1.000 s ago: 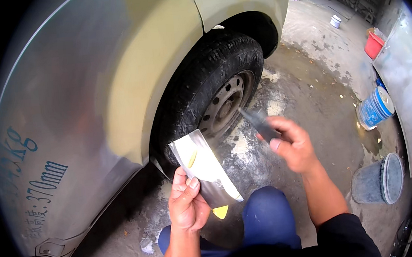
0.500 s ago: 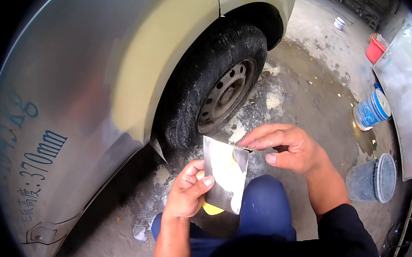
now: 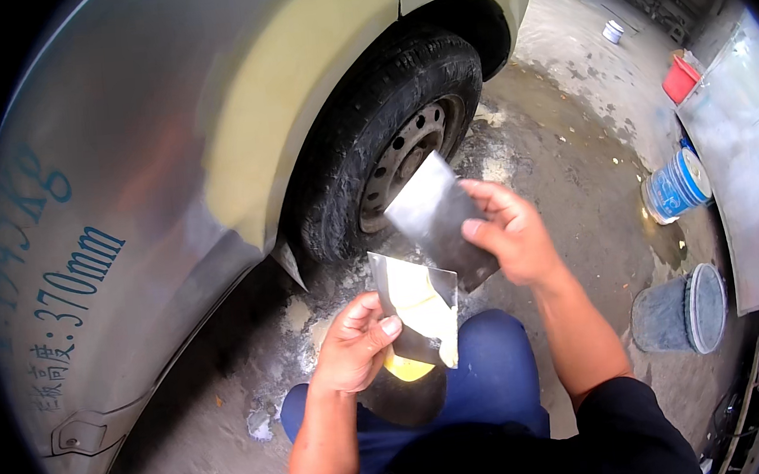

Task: The person applies a beige body filler to the rear wheel arch of a silver van using a metal spreader. They then smooth and level the applied filler using a yellow sanding block, working on the curved surface of the vehicle's body panel.

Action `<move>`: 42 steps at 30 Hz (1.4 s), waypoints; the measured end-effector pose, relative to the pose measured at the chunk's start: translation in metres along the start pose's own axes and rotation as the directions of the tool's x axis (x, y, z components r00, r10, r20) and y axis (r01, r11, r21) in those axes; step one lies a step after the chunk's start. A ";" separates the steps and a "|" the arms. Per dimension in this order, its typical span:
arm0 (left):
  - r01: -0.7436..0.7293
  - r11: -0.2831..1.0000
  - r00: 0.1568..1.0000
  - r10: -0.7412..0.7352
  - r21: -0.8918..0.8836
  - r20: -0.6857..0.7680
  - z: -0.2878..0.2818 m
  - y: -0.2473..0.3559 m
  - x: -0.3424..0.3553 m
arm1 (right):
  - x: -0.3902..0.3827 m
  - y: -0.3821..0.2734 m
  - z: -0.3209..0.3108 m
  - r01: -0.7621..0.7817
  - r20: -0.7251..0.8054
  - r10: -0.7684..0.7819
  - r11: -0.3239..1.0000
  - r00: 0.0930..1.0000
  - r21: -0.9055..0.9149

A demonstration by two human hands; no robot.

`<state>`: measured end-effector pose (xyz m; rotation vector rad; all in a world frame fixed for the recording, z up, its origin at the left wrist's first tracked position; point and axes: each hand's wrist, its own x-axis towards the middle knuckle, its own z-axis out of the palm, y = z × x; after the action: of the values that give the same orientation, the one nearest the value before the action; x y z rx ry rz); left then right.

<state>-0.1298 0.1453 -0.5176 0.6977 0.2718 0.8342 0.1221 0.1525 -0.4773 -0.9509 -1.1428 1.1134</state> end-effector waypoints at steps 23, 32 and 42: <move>-0.343 0.931 0.861 0.259 -0.124 -0.438 0.022 0.017 -0.054 | -0.082 0.057 0.098 -0.114 0.443 0.055 0.988 0.895 0.108; -0.413 0.905 0.814 0.319 -0.098 -0.485 0.015 0.040 -0.083 | -0.093 0.057 0.128 -0.272 0.382 0.184 0.944 0.905 0.188; -0.542 0.717 0.548 0.697 0.438 -0.463 -0.007 0.068 -0.120 | -0.079 0.027 0.132 -0.016 0.051 0.020 0.997 0.999 -0.081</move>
<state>-0.2514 0.0898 -0.4836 0.7524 0.7461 1.7635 -0.0164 0.0829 -0.4951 -1.0016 -1.2310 1.1186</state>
